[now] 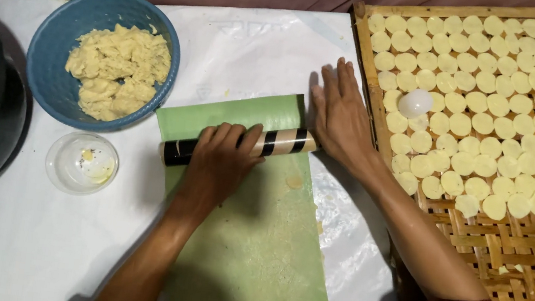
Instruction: Rolling out yellow dough on a green mat using a rolling pin and placing small pieces onto a woven tray.
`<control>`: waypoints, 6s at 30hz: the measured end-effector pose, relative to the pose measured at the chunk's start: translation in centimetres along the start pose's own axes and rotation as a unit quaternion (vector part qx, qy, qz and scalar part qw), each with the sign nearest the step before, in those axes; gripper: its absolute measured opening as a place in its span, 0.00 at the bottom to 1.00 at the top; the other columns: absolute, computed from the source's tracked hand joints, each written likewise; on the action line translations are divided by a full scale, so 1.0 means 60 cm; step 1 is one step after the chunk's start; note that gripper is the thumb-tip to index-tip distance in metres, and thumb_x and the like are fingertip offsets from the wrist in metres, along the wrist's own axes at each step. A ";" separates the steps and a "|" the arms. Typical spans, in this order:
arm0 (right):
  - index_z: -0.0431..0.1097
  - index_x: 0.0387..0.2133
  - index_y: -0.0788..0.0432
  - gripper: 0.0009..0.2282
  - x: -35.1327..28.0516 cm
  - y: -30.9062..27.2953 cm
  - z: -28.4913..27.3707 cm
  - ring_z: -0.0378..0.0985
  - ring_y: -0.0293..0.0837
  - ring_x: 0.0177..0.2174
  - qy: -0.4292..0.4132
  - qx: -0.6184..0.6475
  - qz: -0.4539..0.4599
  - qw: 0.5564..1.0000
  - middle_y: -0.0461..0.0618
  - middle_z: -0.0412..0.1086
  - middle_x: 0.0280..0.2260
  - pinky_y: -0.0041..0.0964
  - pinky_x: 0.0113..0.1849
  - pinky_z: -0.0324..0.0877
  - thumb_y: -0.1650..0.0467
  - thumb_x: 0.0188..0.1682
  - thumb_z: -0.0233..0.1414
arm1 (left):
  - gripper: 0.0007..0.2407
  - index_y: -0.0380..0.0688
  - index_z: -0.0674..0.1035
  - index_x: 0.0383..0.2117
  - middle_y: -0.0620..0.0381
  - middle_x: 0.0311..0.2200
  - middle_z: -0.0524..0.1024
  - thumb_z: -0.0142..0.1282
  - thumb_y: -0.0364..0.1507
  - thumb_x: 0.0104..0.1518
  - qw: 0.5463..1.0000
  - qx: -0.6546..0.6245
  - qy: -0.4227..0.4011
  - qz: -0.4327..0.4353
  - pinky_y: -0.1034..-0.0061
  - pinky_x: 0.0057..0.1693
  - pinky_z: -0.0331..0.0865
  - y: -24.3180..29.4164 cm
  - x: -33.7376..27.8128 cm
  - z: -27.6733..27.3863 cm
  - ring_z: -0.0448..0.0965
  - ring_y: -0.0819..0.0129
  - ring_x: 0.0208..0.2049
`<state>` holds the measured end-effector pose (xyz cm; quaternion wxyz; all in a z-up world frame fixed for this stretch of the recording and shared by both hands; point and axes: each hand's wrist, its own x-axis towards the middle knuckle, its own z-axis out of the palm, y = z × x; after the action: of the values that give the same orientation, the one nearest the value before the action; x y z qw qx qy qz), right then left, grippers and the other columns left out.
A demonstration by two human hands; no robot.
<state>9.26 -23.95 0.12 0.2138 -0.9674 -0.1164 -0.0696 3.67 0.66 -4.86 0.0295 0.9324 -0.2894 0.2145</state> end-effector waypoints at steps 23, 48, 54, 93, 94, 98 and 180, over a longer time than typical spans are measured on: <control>0.45 0.69 0.67 0.30 -0.220 -0.016 -0.003 0.46 0.59 0.69 -0.047 -0.127 -0.135 0.982 0.67 0.47 0.69 0.53 0.68 0.42 0.57 0.61 0.29 | 0.25 0.43 0.69 0.65 0.41 0.65 0.67 0.61 0.35 0.62 0.996 -0.080 -0.014 -0.030 0.52 0.68 0.62 0.145 -0.112 -0.130 0.68 0.51 0.66; 0.42 0.68 0.72 0.29 -0.284 -0.037 -0.002 0.45 0.64 0.69 -0.055 -0.116 -0.126 0.984 0.74 0.45 0.68 0.57 0.68 0.41 0.61 0.61 0.33 | 0.34 0.38 0.61 0.68 0.43 0.71 0.57 0.52 0.48 0.61 0.990 -0.051 -0.101 -0.090 0.46 0.71 0.51 0.169 -0.105 -0.107 0.54 0.51 0.73; 0.40 0.69 0.69 0.33 -0.163 -0.015 0.006 0.41 0.57 0.70 -0.098 -0.099 -0.098 0.985 0.67 0.44 0.70 0.50 0.68 0.37 0.54 0.61 0.18 | 0.30 0.26 0.71 0.61 0.35 0.67 0.63 0.41 0.48 0.68 0.991 -0.064 -0.061 -0.103 0.36 0.70 0.49 0.115 -0.007 -0.064 0.59 0.47 0.71; 0.24 0.71 0.59 0.33 -0.222 -0.025 0.011 0.23 0.57 0.71 -0.093 -0.069 -0.059 0.992 0.64 0.22 0.72 0.55 0.68 0.30 0.53 0.59 0.24 | 0.35 0.29 0.59 0.67 0.33 0.71 0.51 0.50 0.48 0.63 0.980 -0.107 -0.088 -0.140 0.39 0.73 0.44 0.142 -0.039 -0.085 0.50 0.44 0.74; 0.24 0.71 0.59 0.33 -0.234 -0.031 0.005 0.23 0.57 0.71 -0.092 -0.070 -0.061 0.991 0.64 0.22 0.72 0.55 0.68 0.30 0.53 0.59 0.24 | 0.35 0.29 0.59 0.67 0.33 0.71 0.51 0.50 0.48 0.63 0.980 -0.107 -0.086 -0.141 0.39 0.73 0.44 0.150 -0.050 -0.096 0.50 0.44 0.74; 0.37 0.70 0.63 0.31 -0.276 -0.049 -0.011 0.41 0.60 0.70 -0.066 -0.085 -0.081 0.991 0.69 0.40 0.69 0.53 0.67 0.41 0.55 0.60 0.27 | 0.34 0.32 0.57 0.69 0.39 0.71 0.56 0.45 0.48 0.65 0.984 -0.090 -0.101 -0.117 0.48 0.73 0.46 0.171 -0.084 -0.137 0.53 0.50 0.73; 0.75 0.46 0.52 0.10 -0.060 0.020 -0.046 0.78 0.49 0.47 -0.124 0.145 0.081 0.978 0.49 0.75 0.50 0.47 0.44 0.76 0.69 0.52 0.54 | 0.31 0.40 0.63 0.67 0.42 0.71 0.54 0.60 0.34 0.58 0.979 -0.171 -0.059 -0.099 0.46 0.71 0.47 0.149 -0.085 -0.083 0.51 0.47 0.73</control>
<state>5.90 -26.90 1.43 0.3407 -0.9334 -0.0720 0.0865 -6.96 -3.21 -3.07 0.1919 0.9488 -0.2291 0.1022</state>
